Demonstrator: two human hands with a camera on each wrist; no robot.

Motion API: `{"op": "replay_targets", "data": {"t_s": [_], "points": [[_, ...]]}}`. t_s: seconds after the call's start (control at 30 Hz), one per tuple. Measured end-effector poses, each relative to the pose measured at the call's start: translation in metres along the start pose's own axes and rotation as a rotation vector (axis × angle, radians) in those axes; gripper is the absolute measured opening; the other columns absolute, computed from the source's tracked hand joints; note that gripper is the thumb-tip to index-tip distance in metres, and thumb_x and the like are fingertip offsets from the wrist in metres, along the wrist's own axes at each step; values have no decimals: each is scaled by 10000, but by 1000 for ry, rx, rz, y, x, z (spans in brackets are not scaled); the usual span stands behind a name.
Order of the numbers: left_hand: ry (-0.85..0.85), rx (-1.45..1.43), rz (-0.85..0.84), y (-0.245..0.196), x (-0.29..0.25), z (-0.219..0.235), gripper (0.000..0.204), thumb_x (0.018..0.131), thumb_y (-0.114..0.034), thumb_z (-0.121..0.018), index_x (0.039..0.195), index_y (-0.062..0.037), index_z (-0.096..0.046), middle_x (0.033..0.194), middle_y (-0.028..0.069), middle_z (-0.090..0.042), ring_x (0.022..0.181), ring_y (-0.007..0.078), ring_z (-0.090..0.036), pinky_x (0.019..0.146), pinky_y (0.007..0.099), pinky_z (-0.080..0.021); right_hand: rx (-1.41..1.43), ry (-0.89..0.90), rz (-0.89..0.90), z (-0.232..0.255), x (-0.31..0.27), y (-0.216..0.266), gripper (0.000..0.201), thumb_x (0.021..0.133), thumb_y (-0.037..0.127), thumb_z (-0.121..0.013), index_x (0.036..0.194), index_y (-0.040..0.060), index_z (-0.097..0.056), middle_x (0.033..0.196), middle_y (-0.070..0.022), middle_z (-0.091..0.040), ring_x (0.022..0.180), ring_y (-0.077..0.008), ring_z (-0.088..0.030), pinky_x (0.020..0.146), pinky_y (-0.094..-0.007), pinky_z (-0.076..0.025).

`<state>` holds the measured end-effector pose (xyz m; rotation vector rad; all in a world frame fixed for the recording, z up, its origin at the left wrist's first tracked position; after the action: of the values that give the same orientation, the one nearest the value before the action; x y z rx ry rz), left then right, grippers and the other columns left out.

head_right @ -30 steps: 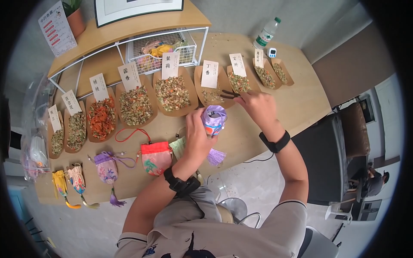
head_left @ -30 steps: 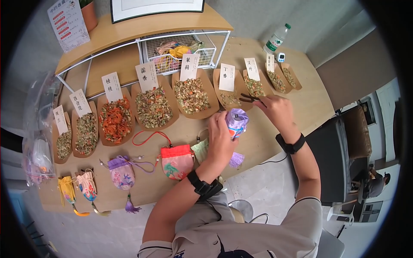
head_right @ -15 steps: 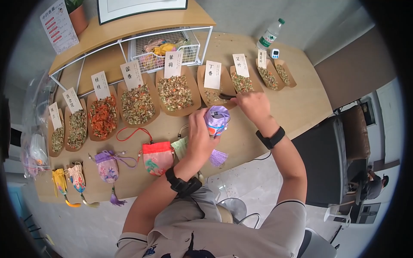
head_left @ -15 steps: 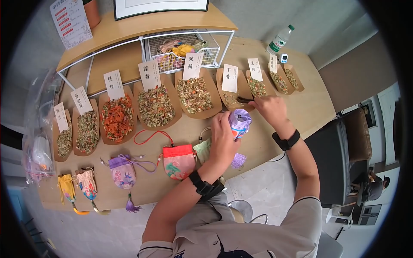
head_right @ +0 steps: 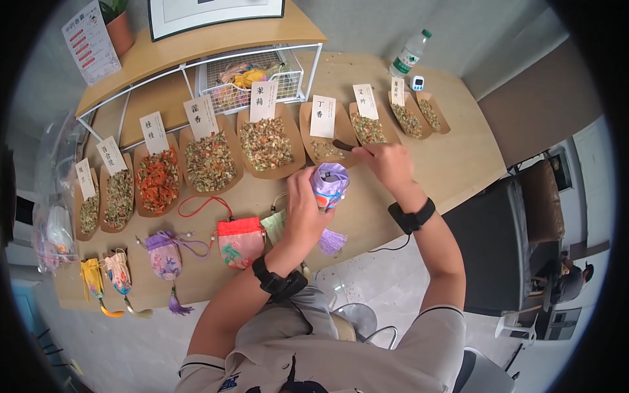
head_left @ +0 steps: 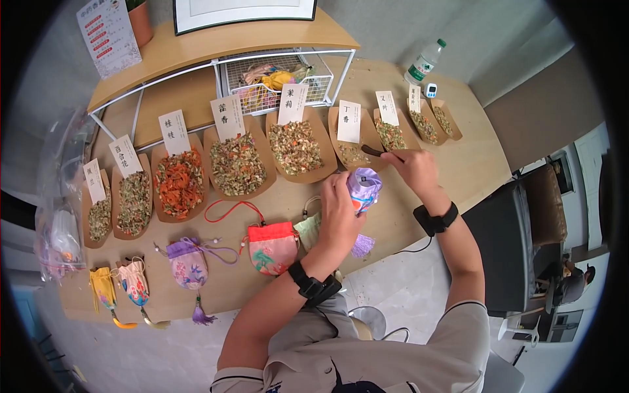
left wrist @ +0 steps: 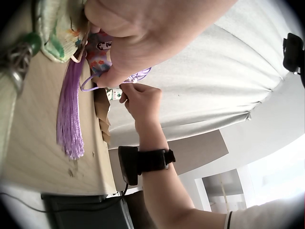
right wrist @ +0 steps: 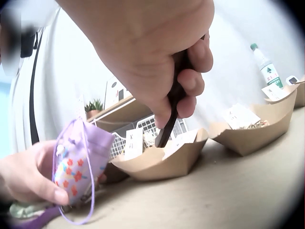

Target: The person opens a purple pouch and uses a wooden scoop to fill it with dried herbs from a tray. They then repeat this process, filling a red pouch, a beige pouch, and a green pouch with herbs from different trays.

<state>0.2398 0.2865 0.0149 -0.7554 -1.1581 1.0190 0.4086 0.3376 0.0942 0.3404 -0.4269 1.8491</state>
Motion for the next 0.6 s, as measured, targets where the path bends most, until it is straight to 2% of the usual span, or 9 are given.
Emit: {"op": "replay_targets", "data": {"t_s": [0.07,0.17,0.27,0.37,0.47,0.6], "points": [[0,-2,8,0,0,0,833,690,60,-797,1415,-9,-392,1304,232,-459,1250,442,-479,1059,473,-436,108,-12,-120,17,-1,-8,292,871,359,-799,792,78,-806,607,-125,-650,467,-270,-585,474,-356,-447],[3,-5,11,1,-1,-1,842,685,61,-798,1419,-7,-390,1304,231,-461,1254,441,-478,1055,471,-440,189,-45,-104,43,-6,1,246,845,295,-837,836,51,-810,626,-139,-661,462,-270,-557,476,-347,-431],[-1,10,9,0,-1,0,844,682,63,-797,1419,-7,-390,1302,229,-462,1249,440,-483,1050,470,-444,261,-56,-46,60,-15,13,232,835,243,-848,802,21,-790,631,-139,-665,467,-268,-558,477,-340,-434],[24,-41,30,-2,0,0,841,679,104,-788,1408,2,-381,1341,245,-430,1278,455,-454,1085,499,-406,302,-10,-17,69,-21,25,229,837,225,-846,802,8,-779,638,-137,-667,478,-263,-568,482,-337,-441],[17,-43,26,0,0,-1,842,676,108,-784,1408,3,-381,1343,245,-429,1279,453,-454,1089,497,-405,312,8,11,68,-25,28,234,835,232,-846,818,9,-778,645,-133,-669,495,-260,-580,491,-337,-448],[19,-38,14,-1,0,-2,843,673,110,-782,1407,4,-381,1345,245,-430,1279,451,-454,1093,497,-404,252,-44,-29,65,-23,18,287,836,350,-823,810,66,-791,640,-110,-665,523,-293,-615,490,-362,-458]]}}
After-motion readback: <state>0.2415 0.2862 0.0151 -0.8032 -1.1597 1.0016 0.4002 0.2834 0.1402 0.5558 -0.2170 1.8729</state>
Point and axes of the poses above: each hand's wrist, its own x-axis towards the middle knuckle, its own z-axis out of the back of the hand, y = z × x, the point moved 10 cm from there along x, towards the middle knuckle
